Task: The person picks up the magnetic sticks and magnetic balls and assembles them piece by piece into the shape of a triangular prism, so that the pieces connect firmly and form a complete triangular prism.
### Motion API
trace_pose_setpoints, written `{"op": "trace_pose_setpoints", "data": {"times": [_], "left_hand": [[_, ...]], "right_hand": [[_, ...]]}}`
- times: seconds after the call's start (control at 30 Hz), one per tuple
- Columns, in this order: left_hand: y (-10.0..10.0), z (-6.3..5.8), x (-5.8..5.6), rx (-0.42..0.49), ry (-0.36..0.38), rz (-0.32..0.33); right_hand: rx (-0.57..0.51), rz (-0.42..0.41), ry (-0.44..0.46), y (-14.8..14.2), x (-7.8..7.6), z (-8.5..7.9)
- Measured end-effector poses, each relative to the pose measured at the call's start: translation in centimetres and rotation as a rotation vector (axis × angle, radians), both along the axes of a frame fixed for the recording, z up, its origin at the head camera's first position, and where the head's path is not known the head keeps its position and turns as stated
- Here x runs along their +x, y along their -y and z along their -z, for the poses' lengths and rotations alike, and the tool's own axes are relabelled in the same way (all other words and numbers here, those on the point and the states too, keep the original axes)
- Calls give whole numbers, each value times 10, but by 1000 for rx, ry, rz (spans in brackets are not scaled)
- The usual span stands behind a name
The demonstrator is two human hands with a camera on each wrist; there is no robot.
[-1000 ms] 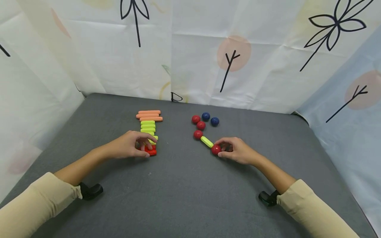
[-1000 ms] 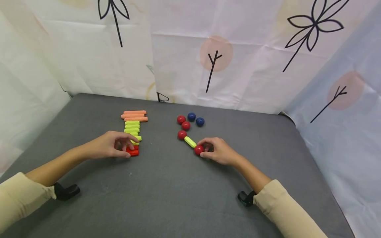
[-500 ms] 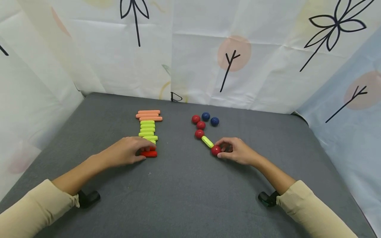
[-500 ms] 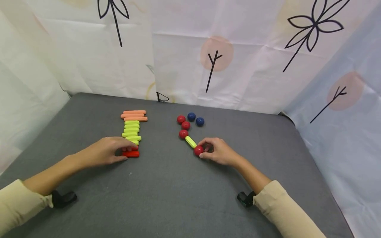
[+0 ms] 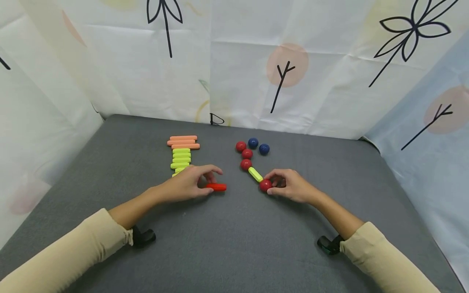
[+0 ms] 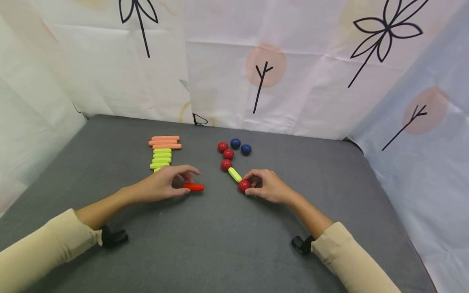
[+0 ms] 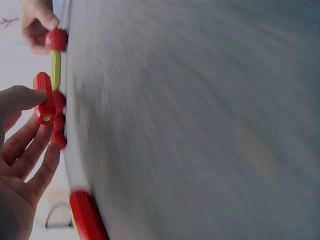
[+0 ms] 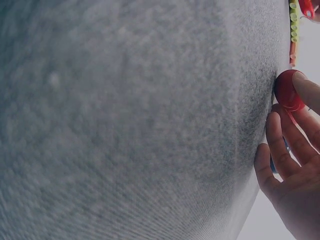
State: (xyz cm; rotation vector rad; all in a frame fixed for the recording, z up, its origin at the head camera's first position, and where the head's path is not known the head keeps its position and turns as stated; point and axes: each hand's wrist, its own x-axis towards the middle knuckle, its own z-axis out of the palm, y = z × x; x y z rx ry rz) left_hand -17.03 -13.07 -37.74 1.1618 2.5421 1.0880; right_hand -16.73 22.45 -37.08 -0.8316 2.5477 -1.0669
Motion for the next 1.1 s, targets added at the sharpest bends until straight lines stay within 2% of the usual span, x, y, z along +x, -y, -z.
{"op": "trace_pose_setpoints", "data": {"times": [0.13,0.3,0.47,0.6,0.73,0.87,0.97,1.1], "left_hand": [[-32,4,-8,45,56,26],[-63,12,-17,65,75,44],[-82,14,-20,76,76,66],[-89,11,-20,71,84,61],[-87,11,-19,84,92,49],[-76,8,-17,85,101,32],[-59,0,-17,78,100,15],[-24,-11,-18,61,72,-15]], "right_hand": [[5,-2,-3,0,-1,1],[13,13,20,3,0,1],[2,7,20,4,2,0],[-1,10,20,3,3,0],[-3,10,18,3,3,1],[-6,10,24,3,2,0],[-4,11,28,3,2,0],[1,14,29,2,3,0]]}}
